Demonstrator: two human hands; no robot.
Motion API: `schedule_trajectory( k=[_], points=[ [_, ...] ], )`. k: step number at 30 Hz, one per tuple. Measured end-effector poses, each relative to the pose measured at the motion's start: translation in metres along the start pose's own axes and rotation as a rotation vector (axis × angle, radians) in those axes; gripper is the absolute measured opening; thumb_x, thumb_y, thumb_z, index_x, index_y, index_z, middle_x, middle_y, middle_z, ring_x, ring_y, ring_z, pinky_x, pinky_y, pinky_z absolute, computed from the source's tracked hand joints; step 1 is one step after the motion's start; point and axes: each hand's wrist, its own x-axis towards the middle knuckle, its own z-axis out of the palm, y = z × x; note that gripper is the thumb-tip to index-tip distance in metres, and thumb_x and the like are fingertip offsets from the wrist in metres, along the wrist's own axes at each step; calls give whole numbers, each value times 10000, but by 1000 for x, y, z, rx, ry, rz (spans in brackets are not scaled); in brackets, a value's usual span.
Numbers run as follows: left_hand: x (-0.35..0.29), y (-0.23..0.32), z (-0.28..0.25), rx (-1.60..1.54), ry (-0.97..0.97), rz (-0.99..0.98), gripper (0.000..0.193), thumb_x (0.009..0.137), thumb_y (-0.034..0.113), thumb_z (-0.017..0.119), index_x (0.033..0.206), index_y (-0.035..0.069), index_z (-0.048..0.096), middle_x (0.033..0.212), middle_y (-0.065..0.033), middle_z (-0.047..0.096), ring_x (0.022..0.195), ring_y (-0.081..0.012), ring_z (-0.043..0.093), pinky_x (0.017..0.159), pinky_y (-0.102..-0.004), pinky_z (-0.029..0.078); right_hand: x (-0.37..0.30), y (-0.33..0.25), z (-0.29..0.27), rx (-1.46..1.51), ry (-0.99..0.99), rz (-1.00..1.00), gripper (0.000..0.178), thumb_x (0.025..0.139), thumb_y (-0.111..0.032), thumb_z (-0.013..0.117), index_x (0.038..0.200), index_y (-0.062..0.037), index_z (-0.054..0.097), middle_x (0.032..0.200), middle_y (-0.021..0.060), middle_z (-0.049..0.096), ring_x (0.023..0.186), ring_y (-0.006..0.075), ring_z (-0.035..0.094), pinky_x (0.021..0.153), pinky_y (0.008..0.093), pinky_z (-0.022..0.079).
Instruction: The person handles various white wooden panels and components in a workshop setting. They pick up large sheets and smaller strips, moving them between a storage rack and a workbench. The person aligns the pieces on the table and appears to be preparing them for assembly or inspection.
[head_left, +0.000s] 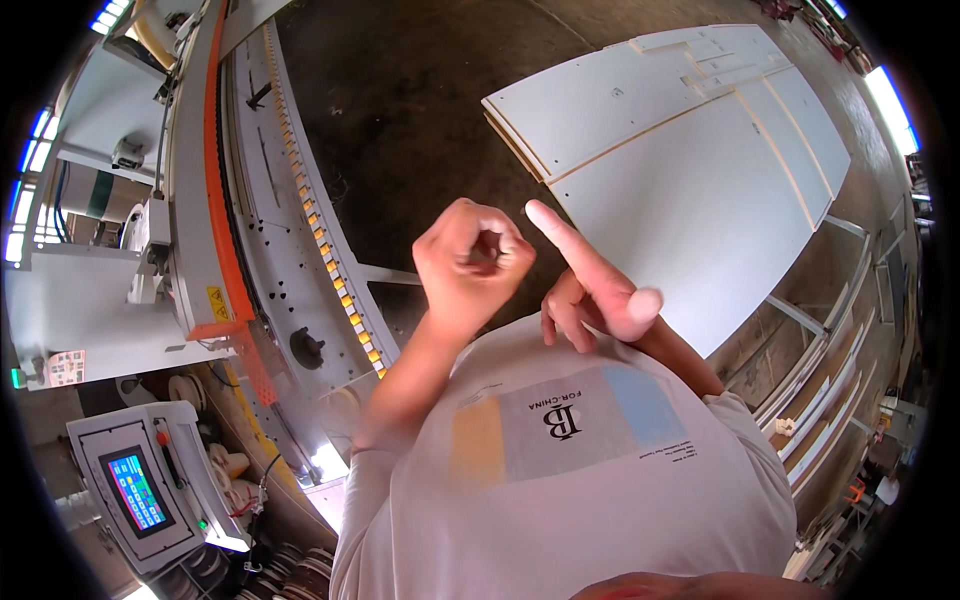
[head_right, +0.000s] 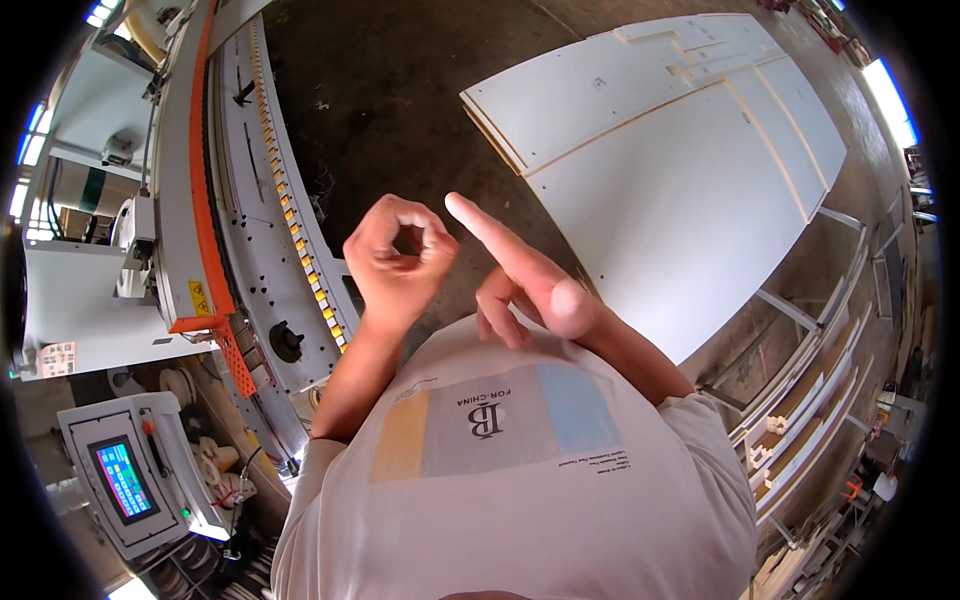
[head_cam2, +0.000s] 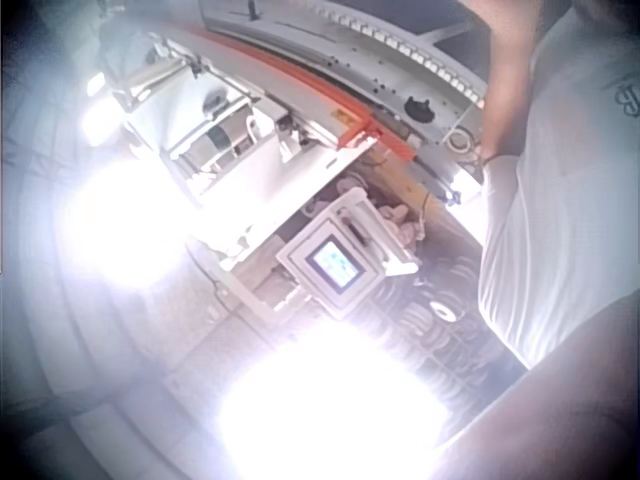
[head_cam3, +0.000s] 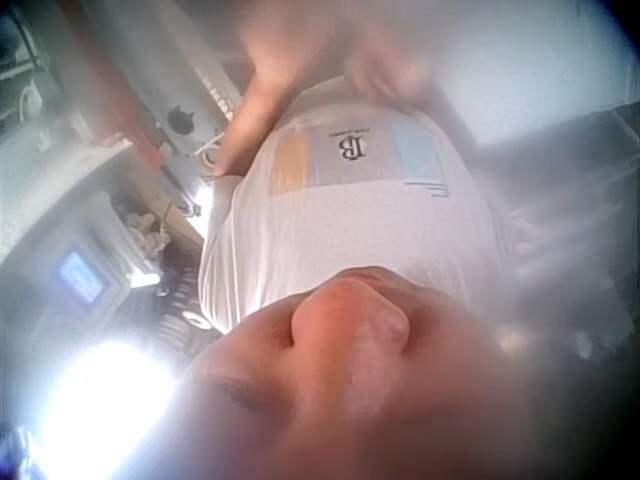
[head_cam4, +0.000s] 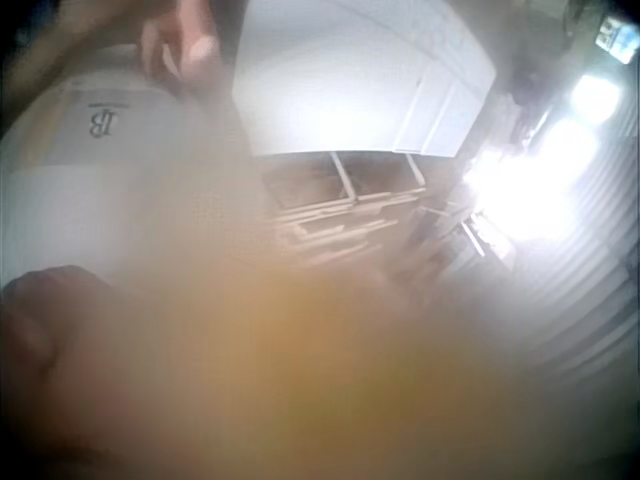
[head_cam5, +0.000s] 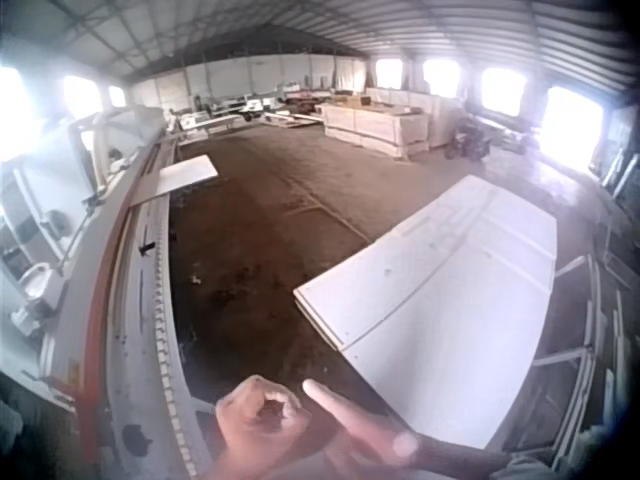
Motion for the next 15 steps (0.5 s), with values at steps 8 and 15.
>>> schedule_trajectory(
  k=[8, 15],
  points=[
    [-7, 10, 4, -53, -85, 13, 101, 919, 17, 724, 1001, -36, 702, 873, -106, 723, 701, -131, 686, 602, -232, 540, 3, 14, -12, 319, -99, -173, 1469, 619, -1044, 319, 1600, -21, -68, 534, -19, 553, 415, 74, 487, 648, 313, 579],
    [-7, 14, 4, -35, -104, -33, 105, 930, 15, 708, 1014, -47, 703, 901, -126, 743, 750, -155, 730, 634, -245, 583, 2, 5, -7, 103, -15, -50, 1481, 608, -1051, 349, 1608, -31, -42, 529, -21, 531, 427, 85, 484, 631, 310, 553]
  ],
)
